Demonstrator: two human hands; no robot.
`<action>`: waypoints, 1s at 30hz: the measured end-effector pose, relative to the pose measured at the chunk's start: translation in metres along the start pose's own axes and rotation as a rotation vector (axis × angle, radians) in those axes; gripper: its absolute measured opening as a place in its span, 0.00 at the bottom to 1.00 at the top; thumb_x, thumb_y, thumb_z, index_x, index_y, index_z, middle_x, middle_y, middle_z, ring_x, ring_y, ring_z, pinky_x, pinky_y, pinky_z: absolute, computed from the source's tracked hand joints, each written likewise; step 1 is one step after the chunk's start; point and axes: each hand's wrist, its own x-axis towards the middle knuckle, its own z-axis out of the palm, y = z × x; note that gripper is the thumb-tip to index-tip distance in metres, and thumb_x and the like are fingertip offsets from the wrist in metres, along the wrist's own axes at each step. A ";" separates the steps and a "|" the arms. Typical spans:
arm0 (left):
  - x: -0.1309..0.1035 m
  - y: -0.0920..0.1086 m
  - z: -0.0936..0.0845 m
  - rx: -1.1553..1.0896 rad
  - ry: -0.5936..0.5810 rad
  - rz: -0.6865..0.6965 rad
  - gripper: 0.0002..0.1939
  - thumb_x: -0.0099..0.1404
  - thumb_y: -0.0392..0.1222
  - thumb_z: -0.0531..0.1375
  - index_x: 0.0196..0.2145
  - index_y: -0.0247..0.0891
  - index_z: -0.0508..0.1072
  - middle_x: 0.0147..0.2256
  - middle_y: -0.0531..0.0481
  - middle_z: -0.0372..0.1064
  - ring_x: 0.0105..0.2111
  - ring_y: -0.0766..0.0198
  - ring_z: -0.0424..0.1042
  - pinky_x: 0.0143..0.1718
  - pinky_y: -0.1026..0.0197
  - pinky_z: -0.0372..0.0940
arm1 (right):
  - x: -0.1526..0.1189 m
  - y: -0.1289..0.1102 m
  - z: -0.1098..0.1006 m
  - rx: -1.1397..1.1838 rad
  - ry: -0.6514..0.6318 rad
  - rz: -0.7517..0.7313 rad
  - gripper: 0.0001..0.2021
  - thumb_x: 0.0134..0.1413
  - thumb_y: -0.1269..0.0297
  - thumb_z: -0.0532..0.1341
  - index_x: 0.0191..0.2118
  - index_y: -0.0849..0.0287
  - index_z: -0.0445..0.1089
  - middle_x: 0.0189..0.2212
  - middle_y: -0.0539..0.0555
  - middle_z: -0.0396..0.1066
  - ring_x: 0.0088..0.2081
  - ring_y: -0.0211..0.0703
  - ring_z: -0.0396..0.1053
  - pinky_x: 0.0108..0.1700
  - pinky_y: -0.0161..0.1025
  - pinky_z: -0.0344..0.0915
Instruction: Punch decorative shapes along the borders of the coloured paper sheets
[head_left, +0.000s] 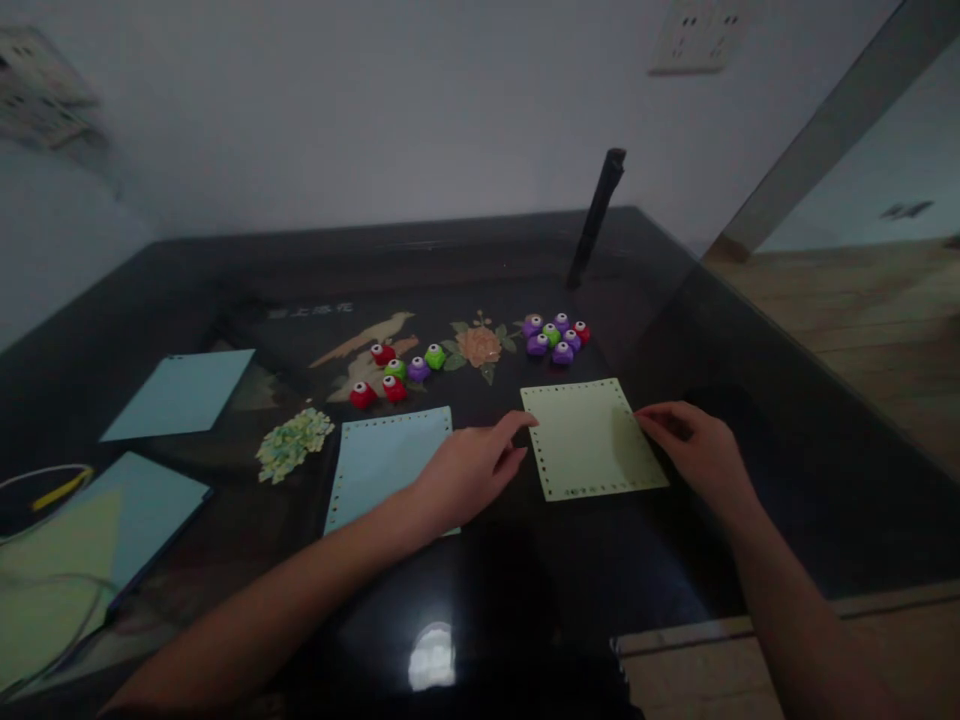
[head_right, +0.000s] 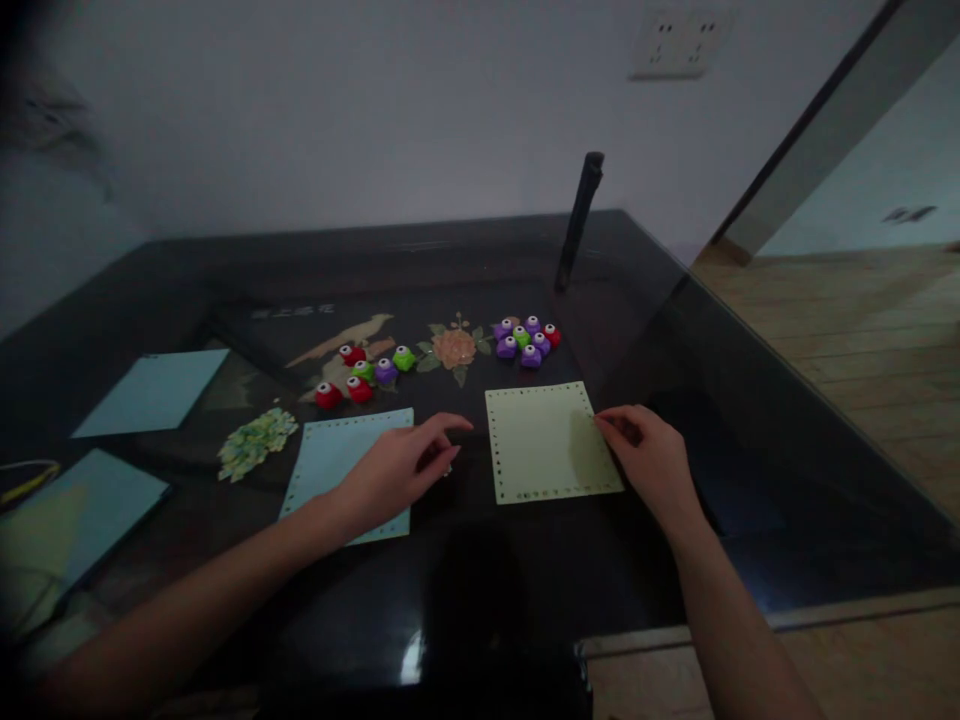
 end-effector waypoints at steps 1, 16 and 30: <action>-0.008 -0.009 -0.007 -0.003 0.044 0.000 0.16 0.67 0.37 0.51 0.52 0.42 0.63 0.30 0.52 0.72 0.28 0.63 0.72 0.31 0.63 0.64 | 0.000 -0.002 0.000 0.009 0.008 0.007 0.14 0.46 0.54 0.59 0.31 0.59 0.74 0.24 0.54 0.68 0.25 0.44 0.65 0.29 0.42 0.61; -0.081 -0.123 -0.053 0.378 0.297 -0.168 0.13 0.65 0.40 0.55 0.47 0.37 0.69 0.45 0.42 0.70 0.47 0.52 0.67 0.49 0.49 0.62 | -0.003 -0.141 0.059 -0.116 -0.353 -0.602 0.07 0.56 0.69 0.58 0.39 0.60 0.72 0.35 0.55 0.73 0.37 0.45 0.70 0.39 0.42 0.67; -0.082 -0.119 -0.044 0.515 0.177 -0.241 0.29 0.60 0.54 0.61 0.54 0.35 0.66 0.50 0.39 0.65 0.49 0.48 0.65 0.50 0.49 0.61 | 0.005 -0.176 0.128 -0.540 -0.395 -0.719 0.22 0.56 0.59 0.61 0.54 0.63 0.67 0.50 0.61 0.66 0.49 0.53 0.65 0.44 0.45 0.70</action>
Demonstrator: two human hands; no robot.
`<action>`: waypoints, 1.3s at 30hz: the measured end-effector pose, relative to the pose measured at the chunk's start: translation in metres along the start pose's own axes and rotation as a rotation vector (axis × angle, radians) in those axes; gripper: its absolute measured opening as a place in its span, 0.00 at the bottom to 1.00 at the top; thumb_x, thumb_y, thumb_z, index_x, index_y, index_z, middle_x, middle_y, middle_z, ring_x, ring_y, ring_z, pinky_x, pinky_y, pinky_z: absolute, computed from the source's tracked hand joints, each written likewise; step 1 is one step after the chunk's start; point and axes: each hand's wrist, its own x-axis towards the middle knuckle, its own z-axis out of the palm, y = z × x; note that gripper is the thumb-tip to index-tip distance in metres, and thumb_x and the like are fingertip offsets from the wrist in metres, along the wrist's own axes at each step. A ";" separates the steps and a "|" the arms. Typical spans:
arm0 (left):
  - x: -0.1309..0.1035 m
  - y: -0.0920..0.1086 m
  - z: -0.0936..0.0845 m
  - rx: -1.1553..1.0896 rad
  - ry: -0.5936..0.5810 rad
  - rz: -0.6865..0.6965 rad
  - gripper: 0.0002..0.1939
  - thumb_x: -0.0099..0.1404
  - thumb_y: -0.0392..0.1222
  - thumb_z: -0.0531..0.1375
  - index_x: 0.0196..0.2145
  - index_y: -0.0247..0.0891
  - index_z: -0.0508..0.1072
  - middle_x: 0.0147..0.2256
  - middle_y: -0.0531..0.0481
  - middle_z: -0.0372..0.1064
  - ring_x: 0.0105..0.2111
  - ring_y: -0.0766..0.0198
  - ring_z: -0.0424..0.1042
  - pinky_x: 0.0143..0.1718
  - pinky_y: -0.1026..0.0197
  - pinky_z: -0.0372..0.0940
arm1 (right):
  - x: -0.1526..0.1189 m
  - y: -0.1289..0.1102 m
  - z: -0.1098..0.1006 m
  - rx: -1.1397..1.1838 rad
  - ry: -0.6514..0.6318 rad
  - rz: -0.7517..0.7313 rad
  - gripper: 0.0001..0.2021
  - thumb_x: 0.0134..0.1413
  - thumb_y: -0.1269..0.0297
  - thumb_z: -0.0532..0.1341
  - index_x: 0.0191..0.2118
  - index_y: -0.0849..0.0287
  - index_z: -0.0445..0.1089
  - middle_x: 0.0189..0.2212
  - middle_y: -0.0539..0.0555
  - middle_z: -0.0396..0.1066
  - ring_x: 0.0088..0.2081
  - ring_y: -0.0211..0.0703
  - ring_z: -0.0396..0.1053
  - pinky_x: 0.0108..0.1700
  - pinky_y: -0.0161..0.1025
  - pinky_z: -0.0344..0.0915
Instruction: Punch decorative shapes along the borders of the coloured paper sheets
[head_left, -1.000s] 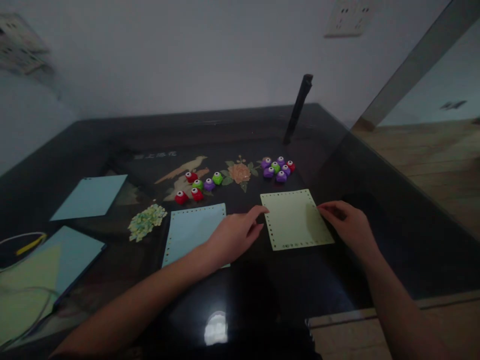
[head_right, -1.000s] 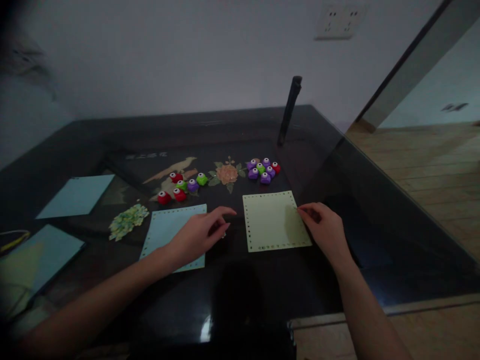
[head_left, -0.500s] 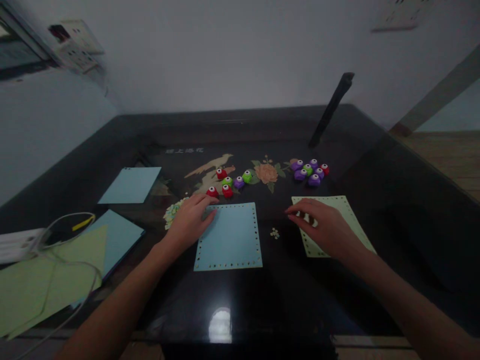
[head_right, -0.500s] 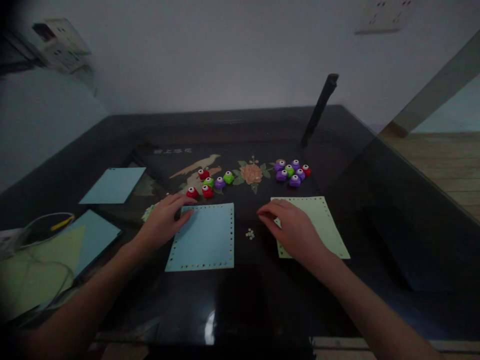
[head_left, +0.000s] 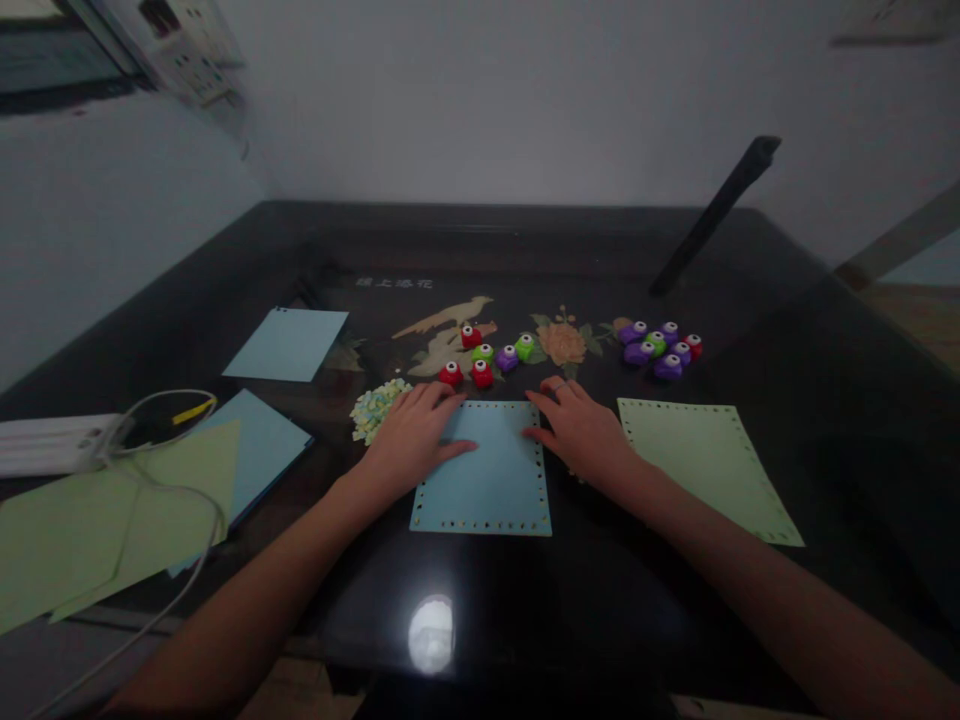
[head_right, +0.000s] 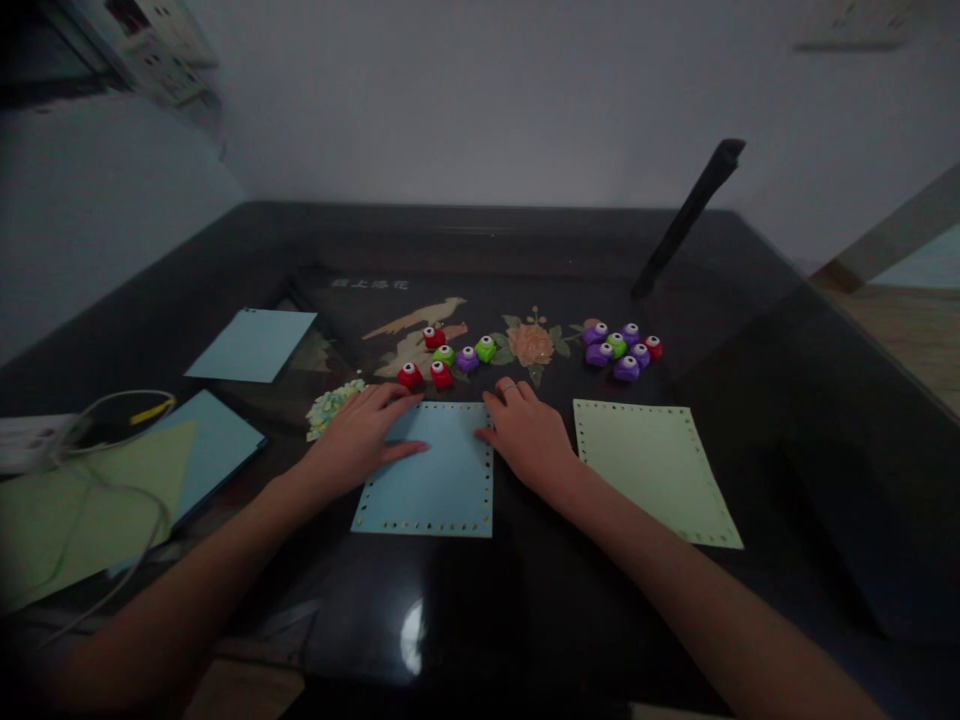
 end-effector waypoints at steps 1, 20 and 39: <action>0.000 0.000 0.000 0.006 -0.002 -0.003 0.29 0.60 0.54 0.61 0.54 0.35 0.66 0.49 0.40 0.65 0.49 0.48 0.65 0.49 0.49 0.61 | -0.001 -0.001 0.000 -0.018 0.005 -0.001 0.21 0.56 0.59 0.60 0.54 0.63 0.67 0.50 0.61 0.66 0.49 0.53 0.65 0.43 0.45 0.70; 0.000 0.007 -0.008 -0.005 0.034 0.019 0.27 0.57 0.52 0.64 0.50 0.35 0.66 0.48 0.40 0.65 0.48 0.46 0.64 0.48 0.48 0.60 | -0.004 0.000 0.006 0.200 0.142 0.027 0.07 0.55 0.66 0.60 0.40 0.58 0.66 0.41 0.56 0.69 0.42 0.49 0.68 0.33 0.40 0.62; 0.008 -0.004 -0.005 -0.502 0.244 0.010 0.10 0.60 0.38 0.60 0.41 0.37 0.68 0.37 0.50 0.70 0.38 0.60 0.70 0.42 0.58 0.64 | 0.003 0.012 -0.004 0.760 0.065 0.114 0.06 0.50 0.63 0.61 0.27 0.58 0.65 0.21 0.48 0.67 0.25 0.39 0.65 0.29 0.36 0.57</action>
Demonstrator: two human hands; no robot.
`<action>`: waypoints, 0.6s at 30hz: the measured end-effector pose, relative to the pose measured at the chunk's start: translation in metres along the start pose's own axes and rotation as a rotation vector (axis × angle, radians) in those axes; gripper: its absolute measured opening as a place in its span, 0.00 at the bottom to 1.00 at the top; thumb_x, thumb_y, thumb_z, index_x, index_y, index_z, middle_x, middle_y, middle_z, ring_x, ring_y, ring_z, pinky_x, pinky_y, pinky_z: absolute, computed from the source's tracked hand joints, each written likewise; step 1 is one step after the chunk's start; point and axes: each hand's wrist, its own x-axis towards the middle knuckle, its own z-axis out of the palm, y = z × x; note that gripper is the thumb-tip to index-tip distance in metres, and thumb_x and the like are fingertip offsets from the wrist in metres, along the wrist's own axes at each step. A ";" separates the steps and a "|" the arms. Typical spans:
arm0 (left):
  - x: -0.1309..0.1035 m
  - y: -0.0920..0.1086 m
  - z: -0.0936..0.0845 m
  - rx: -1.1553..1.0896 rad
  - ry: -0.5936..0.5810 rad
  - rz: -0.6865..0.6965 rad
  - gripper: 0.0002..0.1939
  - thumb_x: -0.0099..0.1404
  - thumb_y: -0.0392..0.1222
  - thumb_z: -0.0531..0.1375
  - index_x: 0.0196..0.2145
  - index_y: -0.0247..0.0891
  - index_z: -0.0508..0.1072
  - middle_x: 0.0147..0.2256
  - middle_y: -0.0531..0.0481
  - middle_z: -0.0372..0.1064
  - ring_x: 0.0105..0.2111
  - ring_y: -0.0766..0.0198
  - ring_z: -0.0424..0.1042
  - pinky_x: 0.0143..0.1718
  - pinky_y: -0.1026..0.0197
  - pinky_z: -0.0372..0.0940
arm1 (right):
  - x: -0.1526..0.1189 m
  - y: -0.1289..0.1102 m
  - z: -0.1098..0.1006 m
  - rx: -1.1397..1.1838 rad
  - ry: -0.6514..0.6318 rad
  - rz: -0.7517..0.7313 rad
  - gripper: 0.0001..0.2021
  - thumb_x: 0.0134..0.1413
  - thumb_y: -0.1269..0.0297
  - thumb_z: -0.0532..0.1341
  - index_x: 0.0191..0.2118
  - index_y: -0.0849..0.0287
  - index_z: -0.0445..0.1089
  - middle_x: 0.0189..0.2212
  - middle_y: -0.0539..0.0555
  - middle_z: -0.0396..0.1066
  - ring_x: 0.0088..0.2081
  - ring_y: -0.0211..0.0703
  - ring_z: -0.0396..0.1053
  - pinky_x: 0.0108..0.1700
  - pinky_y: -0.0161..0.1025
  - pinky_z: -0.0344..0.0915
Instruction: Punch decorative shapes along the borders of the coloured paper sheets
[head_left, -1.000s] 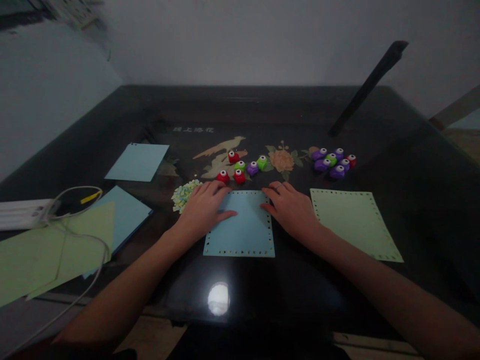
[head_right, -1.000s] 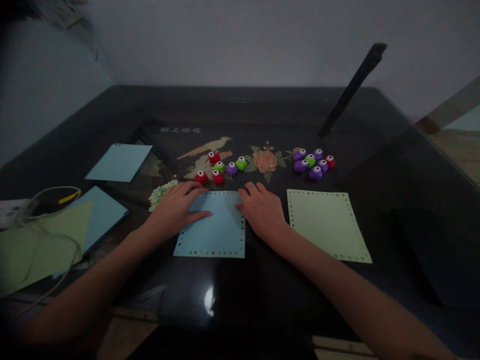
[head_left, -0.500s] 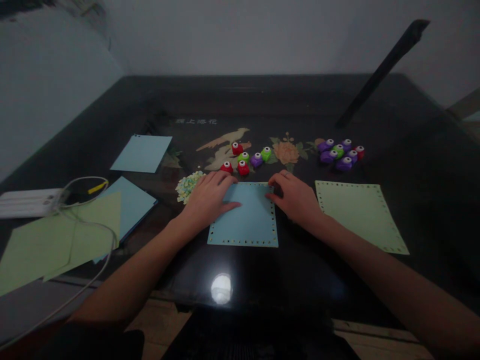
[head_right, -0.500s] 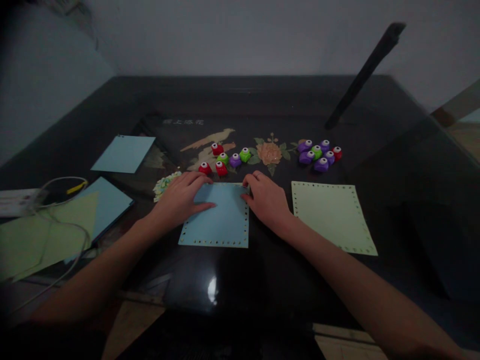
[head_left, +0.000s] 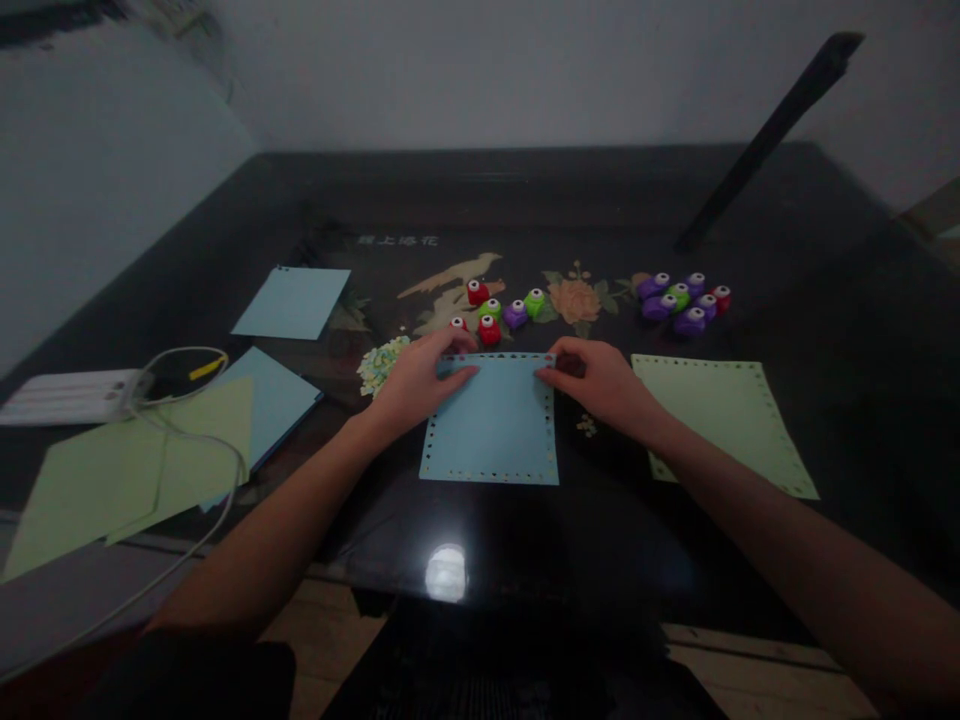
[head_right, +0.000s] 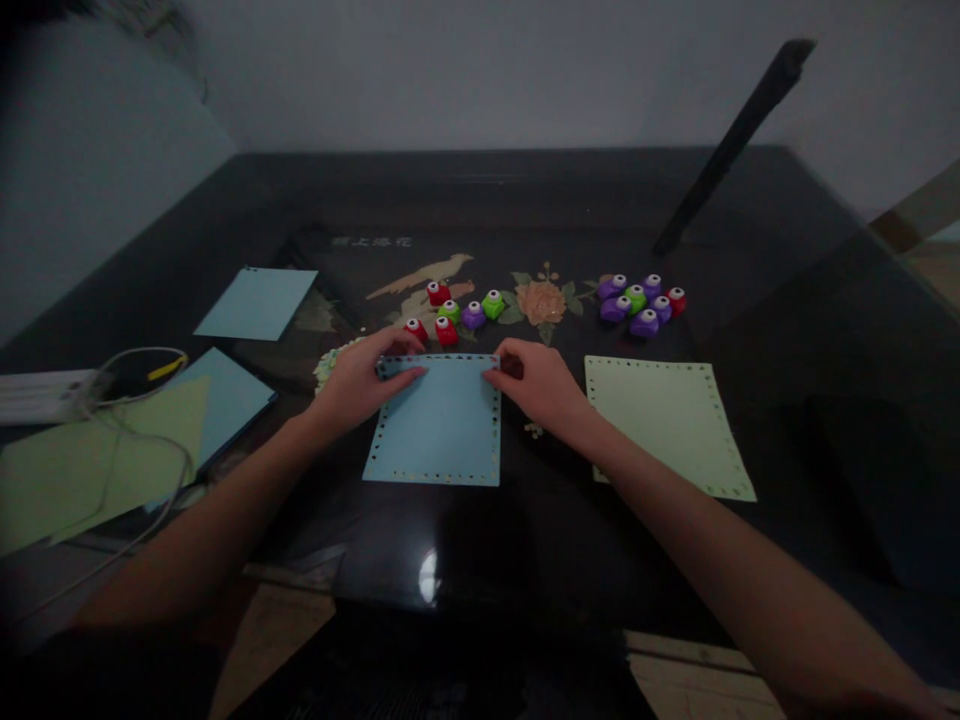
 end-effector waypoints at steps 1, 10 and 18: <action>0.000 0.000 0.000 -0.052 0.037 -0.032 0.13 0.60 0.38 0.60 0.43 0.37 0.67 0.36 0.50 0.70 0.37 0.61 0.70 0.42 0.58 0.64 | 0.000 -0.001 -0.002 0.083 -0.010 0.017 0.07 0.49 0.62 0.62 0.27 0.58 0.65 0.21 0.48 0.68 0.25 0.39 0.66 0.29 0.37 0.59; -0.001 -0.001 0.010 -0.758 -0.058 -0.306 0.20 0.60 0.47 0.60 0.47 0.37 0.65 0.37 0.46 0.74 0.32 0.60 0.75 0.33 0.59 0.70 | -0.001 0.004 -0.033 0.408 0.139 0.129 0.09 0.44 0.60 0.65 0.27 0.58 0.66 0.19 0.48 0.69 0.20 0.38 0.66 0.26 0.38 0.64; -0.014 0.031 0.017 -0.747 -0.421 -0.327 0.12 0.62 0.48 0.57 0.30 0.37 0.73 0.24 0.51 0.74 0.21 0.67 0.70 0.22 0.65 0.66 | -0.041 0.014 -0.049 0.593 0.293 0.225 0.09 0.46 0.59 0.65 0.30 0.57 0.69 0.21 0.47 0.68 0.21 0.35 0.64 0.24 0.35 0.62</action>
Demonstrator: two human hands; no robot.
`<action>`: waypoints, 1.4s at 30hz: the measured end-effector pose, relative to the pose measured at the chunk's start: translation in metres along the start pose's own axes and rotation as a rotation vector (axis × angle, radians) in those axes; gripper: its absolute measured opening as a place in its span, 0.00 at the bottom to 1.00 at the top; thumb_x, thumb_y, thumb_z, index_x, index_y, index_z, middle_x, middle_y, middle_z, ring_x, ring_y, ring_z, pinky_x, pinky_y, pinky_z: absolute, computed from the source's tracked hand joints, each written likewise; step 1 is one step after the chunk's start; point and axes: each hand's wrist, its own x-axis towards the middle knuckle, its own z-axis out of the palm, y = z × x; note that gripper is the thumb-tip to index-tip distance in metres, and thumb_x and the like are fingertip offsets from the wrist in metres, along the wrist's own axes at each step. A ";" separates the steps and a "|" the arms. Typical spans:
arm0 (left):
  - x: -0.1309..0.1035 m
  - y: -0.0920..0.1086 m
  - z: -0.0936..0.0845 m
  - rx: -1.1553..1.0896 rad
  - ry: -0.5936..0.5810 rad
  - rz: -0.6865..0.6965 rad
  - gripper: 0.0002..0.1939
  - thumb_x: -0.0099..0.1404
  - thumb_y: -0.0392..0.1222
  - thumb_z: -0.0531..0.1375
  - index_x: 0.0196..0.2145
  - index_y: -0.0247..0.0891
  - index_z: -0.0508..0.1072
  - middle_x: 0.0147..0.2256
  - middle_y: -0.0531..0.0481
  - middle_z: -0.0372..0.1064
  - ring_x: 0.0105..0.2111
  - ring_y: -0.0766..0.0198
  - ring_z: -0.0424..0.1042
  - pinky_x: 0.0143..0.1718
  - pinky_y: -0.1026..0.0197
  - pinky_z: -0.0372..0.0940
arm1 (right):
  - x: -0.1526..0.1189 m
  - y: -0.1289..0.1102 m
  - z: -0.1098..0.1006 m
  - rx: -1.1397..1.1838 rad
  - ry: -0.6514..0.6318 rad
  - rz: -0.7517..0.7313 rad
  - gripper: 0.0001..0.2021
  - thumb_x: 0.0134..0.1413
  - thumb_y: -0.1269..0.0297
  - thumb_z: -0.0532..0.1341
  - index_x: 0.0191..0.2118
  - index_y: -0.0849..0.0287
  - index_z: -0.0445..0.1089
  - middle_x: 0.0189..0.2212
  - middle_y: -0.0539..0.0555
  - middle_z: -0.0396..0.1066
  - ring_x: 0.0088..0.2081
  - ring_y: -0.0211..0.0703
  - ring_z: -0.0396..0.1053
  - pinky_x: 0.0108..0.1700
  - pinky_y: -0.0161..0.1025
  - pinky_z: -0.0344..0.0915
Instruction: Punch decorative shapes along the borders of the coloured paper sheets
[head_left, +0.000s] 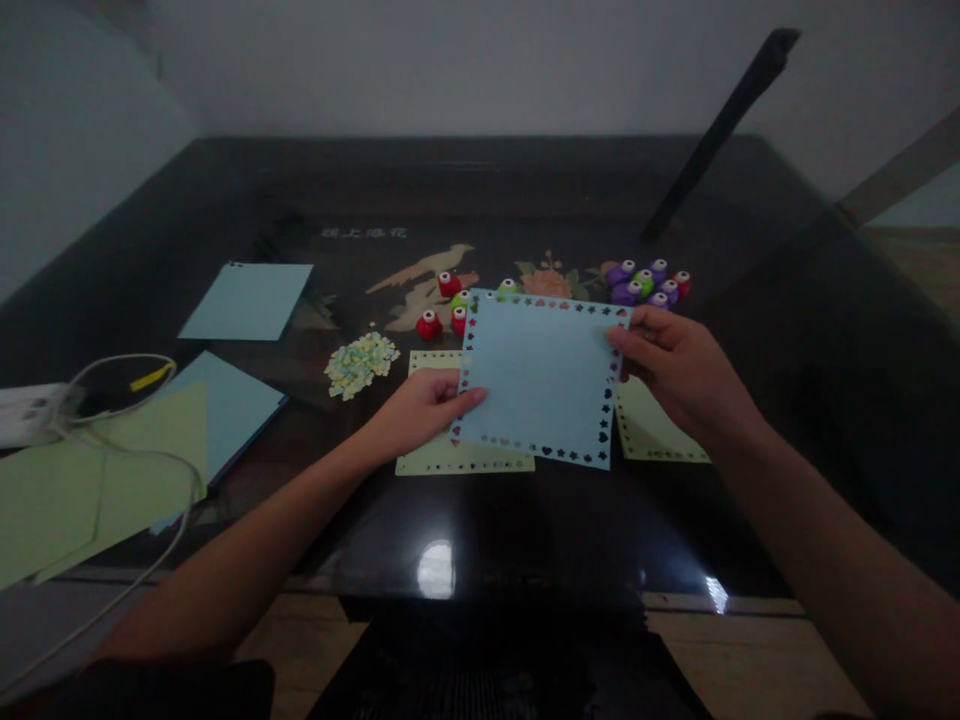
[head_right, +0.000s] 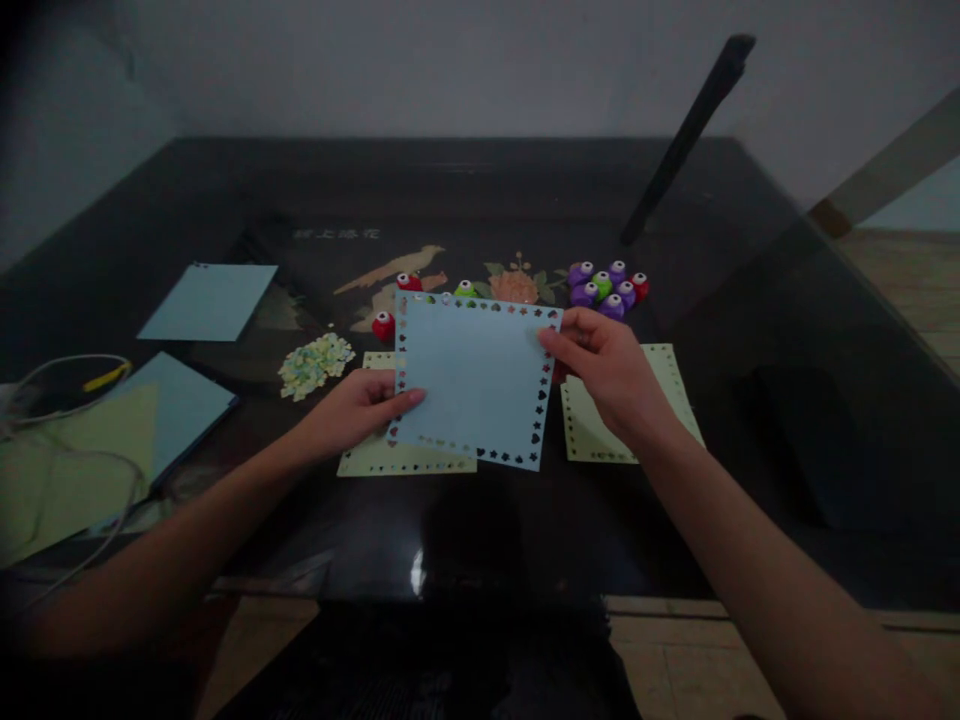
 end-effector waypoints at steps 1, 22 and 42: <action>-0.001 0.002 0.004 -0.016 0.007 -0.007 0.11 0.62 0.47 0.56 0.30 0.38 0.73 0.24 0.52 0.73 0.19 0.68 0.69 0.20 0.66 0.65 | -0.007 0.001 -0.001 0.027 -0.015 0.033 0.10 0.47 0.57 0.65 0.32 0.57 0.70 0.23 0.48 0.70 0.23 0.36 0.65 0.24 0.35 0.63; -0.009 0.012 0.021 0.110 0.041 -0.017 0.14 0.64 0.46 0.55 0.26 0.35 0.71 0.20 0.51 0.72 0.14 0.74 0.60 0.16 0.70 0.57 | -0.045 0.016 -0.002 -0.074 -0.221 0.244 0.09 0.47 0.52 0.65 0.32 0.50 0.77 0.33 0.51 0.79 0.33 0.44 0.75 0.39 0.43 0.72; -0.010 0.012 0.021 0.248 0.039 0.026 0.18 0.66 0.47 0.52 0.23 0.36 0.71 0.14 0.56 0.64 0.14 0.72 0.60 0.20 0.69 0.57 | -0.045 0.014 0.002 -0.018 -0.381 0.353 0.11 0.43 0.55 0.68 0.28 0.59 0.74 0.24 0.53 0.77 0.25 0.42 0.74 0.31 0.37 0.71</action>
